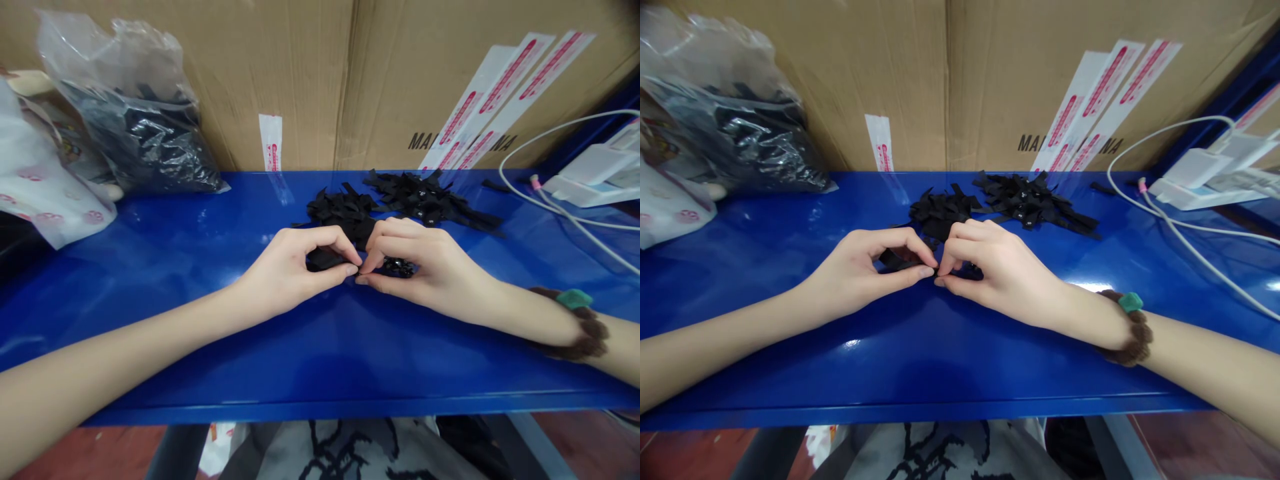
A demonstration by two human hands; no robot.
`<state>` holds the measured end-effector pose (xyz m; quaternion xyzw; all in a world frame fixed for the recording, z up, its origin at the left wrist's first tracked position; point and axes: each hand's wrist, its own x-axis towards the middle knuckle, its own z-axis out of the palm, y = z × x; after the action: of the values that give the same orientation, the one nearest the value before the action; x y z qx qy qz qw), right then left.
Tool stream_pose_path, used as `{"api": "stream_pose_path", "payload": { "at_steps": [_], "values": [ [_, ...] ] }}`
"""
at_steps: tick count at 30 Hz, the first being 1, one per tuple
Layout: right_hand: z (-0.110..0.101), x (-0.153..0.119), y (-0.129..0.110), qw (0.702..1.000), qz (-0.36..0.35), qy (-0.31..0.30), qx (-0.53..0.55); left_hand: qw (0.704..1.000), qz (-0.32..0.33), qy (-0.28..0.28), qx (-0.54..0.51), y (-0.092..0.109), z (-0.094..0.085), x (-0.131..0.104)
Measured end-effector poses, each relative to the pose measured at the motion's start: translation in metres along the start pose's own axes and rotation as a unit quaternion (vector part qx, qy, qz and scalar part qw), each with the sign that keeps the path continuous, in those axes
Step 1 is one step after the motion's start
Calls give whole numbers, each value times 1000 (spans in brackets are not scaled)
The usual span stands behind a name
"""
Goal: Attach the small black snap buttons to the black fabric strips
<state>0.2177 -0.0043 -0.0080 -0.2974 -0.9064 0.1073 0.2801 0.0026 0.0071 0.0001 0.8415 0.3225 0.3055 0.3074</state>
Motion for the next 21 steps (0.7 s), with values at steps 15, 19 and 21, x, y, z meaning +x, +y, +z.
{"api": "stream_pose_path", "payload": {
  "at_steps": [15,19,21],
  "values": [
    [1,1,-1,1000,15,23,-4,1000,-4,1,-7,0,0,0],
    [0,2,-2,999,26,29,-19,1000,-4,6,-10,-1,-1,-1],
    [0,2,-2,999,29,35,-27,1000,-5,3,-8,0,-1,-1]
  ]
}}
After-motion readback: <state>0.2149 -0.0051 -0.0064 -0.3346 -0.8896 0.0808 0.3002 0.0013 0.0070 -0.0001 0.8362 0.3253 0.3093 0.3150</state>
